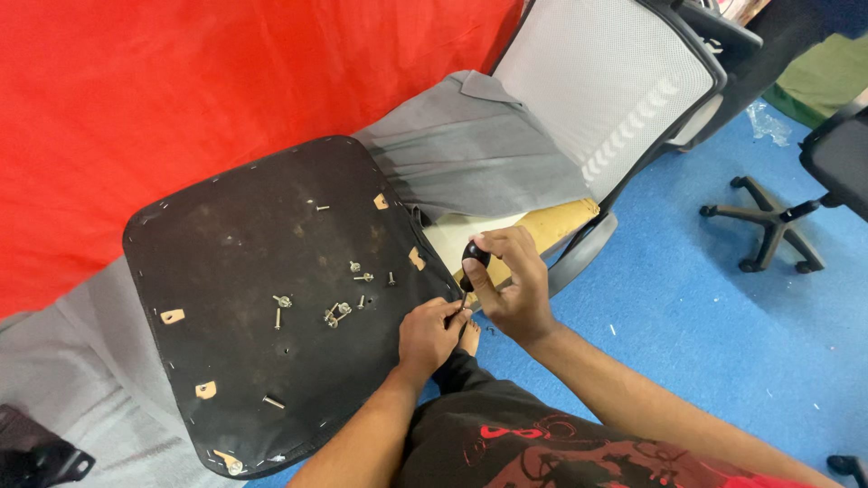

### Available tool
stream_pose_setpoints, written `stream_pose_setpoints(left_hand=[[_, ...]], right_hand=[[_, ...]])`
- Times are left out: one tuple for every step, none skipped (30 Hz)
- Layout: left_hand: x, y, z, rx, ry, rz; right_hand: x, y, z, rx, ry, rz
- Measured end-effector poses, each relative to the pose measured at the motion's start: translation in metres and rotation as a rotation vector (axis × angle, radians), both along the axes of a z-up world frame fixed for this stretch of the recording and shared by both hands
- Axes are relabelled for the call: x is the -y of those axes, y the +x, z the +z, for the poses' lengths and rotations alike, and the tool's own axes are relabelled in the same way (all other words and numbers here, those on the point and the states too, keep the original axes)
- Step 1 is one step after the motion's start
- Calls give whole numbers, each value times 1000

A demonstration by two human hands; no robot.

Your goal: The person uses a screwdriver to tighten screws into the underside of an overturned chair seat. They repeatedly pick up screws and fasten them into the seat base while the chair remains upside down on a protective cloth.

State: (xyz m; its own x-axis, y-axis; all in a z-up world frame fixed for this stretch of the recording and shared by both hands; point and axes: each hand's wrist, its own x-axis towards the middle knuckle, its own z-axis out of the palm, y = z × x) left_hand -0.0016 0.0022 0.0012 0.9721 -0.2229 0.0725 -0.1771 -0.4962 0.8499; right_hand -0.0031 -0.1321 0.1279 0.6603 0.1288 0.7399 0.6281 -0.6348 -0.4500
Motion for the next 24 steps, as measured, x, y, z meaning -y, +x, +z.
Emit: stream_pose_setpoints(left_hand=[[0,0,0,-14,12,-1],[0,0,0,-28,25,-1],[0,0,0,-40,36,-2],[0,1,0,-44,30,-4],[0,1,0,-48,24,-5],[0,1,0,-52,18,-7],[0,1,0,-43,14,-6],[0,1,-1,-35,10,-5],[0,0,-1,-27,6,-1],[0,0,-1,-22,10,1],[0,1,-2,-19,13,1],[0,1,-3,-15,16,2],[1,2,-4,-16,5,5],[1,2,-5,-17,-6,8],[1,3,-6,-19,-16,12],[2,4,-7,-29,-23,15],[2,5,-8,-41,-30,20],[3,6,-9,-54,-36,24],[2,7,-10,-59,-42,16],[1,9,-11,-64,-48,8],[1,10,-12,-71,-53,-1],[1,10,-12,-63,-46,-1],[1,10,-12,-54,-40,0],[1,10,-12,-46,-34,1]], right_hand=[[0,1,-1,6,0,-10],[0,2,-2,12,0,-20],[0,3,-2,21,0,-31],[0,3,-2,20,-8,-35],[0,3,-2,19,-16,-39],[0,3,-2,18,-24,-44],[1,2,-1,10,-9,-6],[1,-1,-1,3,6,31],[1,-2,0,-5,20,71],[0,-2,0,-9,29,70],[-1,-2,0,-14,38,68],[-2,-2,0,-18,47,66],[-1,-2,0,-26,41,67],[0,-3,-1,-34,35,68],[0,-3,-1,-42,30,71],[1,-3,-2,-62,39,58],[1,-3,-3,-84,48,46],[2,-4,-5,-106,57,34],[2,-3,-6,-87,59,30],[3,-2,-7,-68,61,27],[3,-2,-8,-50,63,21],[4,-1,-9,-44,45,-5],[4,0,-10,-39,26,-30],[5,1,-10,-34,7,-54]])
